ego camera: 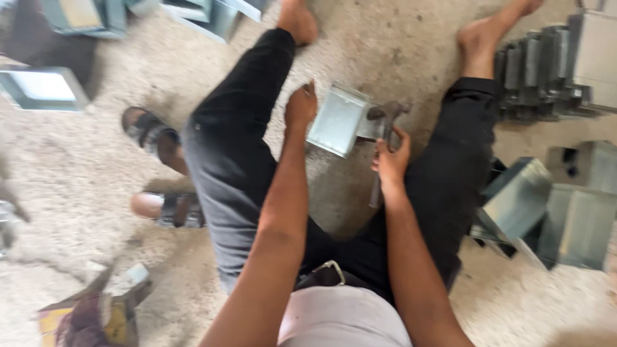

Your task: The person sits on the floor and repeatedly hammers small rectangular metal pieces placed on a metal block. They pick up pieces from a nearby pile, position them, strike them with a hammer, and then place them aside.

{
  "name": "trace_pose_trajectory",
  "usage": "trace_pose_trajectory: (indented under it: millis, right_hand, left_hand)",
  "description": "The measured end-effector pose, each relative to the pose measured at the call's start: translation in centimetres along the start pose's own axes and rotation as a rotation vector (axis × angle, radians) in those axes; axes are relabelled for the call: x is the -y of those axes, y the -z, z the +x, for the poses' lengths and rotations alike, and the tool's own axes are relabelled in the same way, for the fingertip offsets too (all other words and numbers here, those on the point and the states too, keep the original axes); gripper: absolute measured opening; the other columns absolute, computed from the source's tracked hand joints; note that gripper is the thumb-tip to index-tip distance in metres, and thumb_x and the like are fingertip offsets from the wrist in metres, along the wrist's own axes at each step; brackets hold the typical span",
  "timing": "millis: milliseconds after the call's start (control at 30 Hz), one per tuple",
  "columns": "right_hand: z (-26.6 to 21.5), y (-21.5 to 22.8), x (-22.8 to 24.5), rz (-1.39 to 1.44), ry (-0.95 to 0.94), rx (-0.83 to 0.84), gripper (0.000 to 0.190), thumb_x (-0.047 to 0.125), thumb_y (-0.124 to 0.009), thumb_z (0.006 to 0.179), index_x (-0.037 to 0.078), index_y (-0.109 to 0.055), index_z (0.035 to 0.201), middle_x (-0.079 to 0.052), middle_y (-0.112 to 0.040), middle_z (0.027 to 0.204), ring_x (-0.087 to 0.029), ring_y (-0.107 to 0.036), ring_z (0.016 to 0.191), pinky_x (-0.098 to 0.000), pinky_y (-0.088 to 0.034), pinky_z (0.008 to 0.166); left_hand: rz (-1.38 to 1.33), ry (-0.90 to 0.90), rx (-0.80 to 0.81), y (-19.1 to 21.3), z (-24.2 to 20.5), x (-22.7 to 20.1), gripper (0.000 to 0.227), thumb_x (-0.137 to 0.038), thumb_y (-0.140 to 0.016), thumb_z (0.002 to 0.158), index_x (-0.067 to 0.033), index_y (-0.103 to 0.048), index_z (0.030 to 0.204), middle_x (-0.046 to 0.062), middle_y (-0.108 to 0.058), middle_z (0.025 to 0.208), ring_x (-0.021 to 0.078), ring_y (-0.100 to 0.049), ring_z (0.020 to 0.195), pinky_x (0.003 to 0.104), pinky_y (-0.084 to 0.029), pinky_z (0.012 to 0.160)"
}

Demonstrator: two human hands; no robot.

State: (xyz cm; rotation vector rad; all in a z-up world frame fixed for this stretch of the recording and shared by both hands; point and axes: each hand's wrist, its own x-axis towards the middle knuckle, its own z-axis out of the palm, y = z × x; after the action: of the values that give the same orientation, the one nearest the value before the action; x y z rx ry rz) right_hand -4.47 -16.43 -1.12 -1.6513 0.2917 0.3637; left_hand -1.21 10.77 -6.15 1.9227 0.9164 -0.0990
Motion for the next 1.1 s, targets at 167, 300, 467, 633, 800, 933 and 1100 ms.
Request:
trace_pose_trajectory:
  millis: [167, 300, 467, 633, 800, 933, 1100]
  right_hand:
    - [1.8, 1.1, -3.1, 0.050, -0.039, -0.032, 0.054, 0.007, -0.068, 0.099, 0.019, -0.038, 0.142, -0.004, -0.058, 0.078, -0.011, -0.050, 0.052, -0.0273, -0.039, 0.043]
    - [4.0, 0.7, -4.6, 0.180, -0.071, -0.002, 0.055, 0.007, -0.070, 0.098, 0.017, -0.037, 0.141, -0.006, -0.056, 0.078, -0.011, -0.048, 0.054, -0.0270, -0.037, 0.044]
    - [3.9, 1.6, -7.1, 0.048, -0.115, -0.132, 0.052, 0.011, -0.071, 0.095, 0.016, -0.038, 0.135, -0.007, -0.060, 0.079, -0.015, -0.055, 0.054, -0.0306, -0.043, 0.041]
    - [4.7, 0.1, -8.2, 0.001, -0.062, -0.189, 0.058, 0.011, -0.076, 0.088, 0.014, -0.039, 0.132, -0.005, -0.047, 0.060, -0.018, -0.044, 0.042, -0.0366, -0.035, 0.033]
    - [3.2, 0.1, -7.4, -0.156, -0.050, -0.176, 0.054, 0.018, -0.075, 0.090, 0.013, -0.043, 0.134, -0.007, -0.053, 0.058, -0.018, -0.050, 0.043, -0.0360, -0.041, 0.036]
    - [2.5, -0.4, -6.5, -0.181, -0.096, -0.178, 0.059, 0.018, -0.076, 0.089, 0.012, -0.042, 0.137, -0.010, -0.055, 0.063, -0.019, -0.051, 0.044, -0.0364, -0.043, 0.039]
    - [3.1, -0.7, -5.0, -0.176, -0.083, -0.146, 0.087, 0.014, -0.074, 0.088, 0.008, -0.018, 0.155, -0.009, -0.063, 0.087, -0.020, -0.056, 0.051, -0.0363, -0.046, 0.044]
  left_hand:
    - [0.200, 0.044, 0.240, -0.6, -1.2, 0.6, 0.060, -0.060, -0.055, 0.092, -0.0216, -0.060, 0.138, 0.012, -0.069, 0.130, 0.0340, -0.061, 0.126, 0.047, -0.046, 0.107]
    - [0.347, -0.089, 0.225, -1.5, -0.7, 0.8, 0.056, -0.040, -0.060, 0.089, -0.0220, -0.057, 0.142, 0.014, -0.067, 0.131, 0.0348, -0.063, 0.123, 0.049, -0.047, 0.105]
    - [0.335, -0.142, 0.176, -2.7, -0.9, 2.5, 0.054, -0.041, -0.060, 0.090, -0.0225, -0.059, 0.140, 0.018, -0.068, 0.128, 0.0391, -0.063, 0.120, 0.050, -0.049, 0.102]
    - [0.367, -0.089, 0.267, -1.6, -0.7, 1.7, 0.058, -0.049, -0.059, 0.091, -0.0216, -0.057, 0.143, 0.017, -0.066, 0.133, 0.0390, -0.062, 0.125, 0.049, -0.048, 0.106]
    - [0.382, -0.059, 0.270, -1.8, -0.6, 2.3, 0.056, -0.049, -0.057, 0.093, -0.0249, -0.057, 0.143, 0.017, -0.068, 0.132, 0.0380, -0.063, 0.125, 0.048, -0.049, 0.106]
    - [0.373, -0.096, 0.257, -3.0, -0.6, 2.1, 0.054, -0.041, -0.055, 0.095, -0.0221, -0.054, 0.146, 0.018, -0.066, 0.133, 0.0383, -0.062, 0.125, 0.050, -0.048, 0.106]
    - [0.136, -0.118, 0.169, -4.4, 0.8, 1.0, 0.050, -0.026, -0.056, 0.091, -0.0037, -0.053, 0.136, 0.029, -0.066, 0.123, 0.0444, -0.064, 0.116, 0.050, -0.050, 0.103]
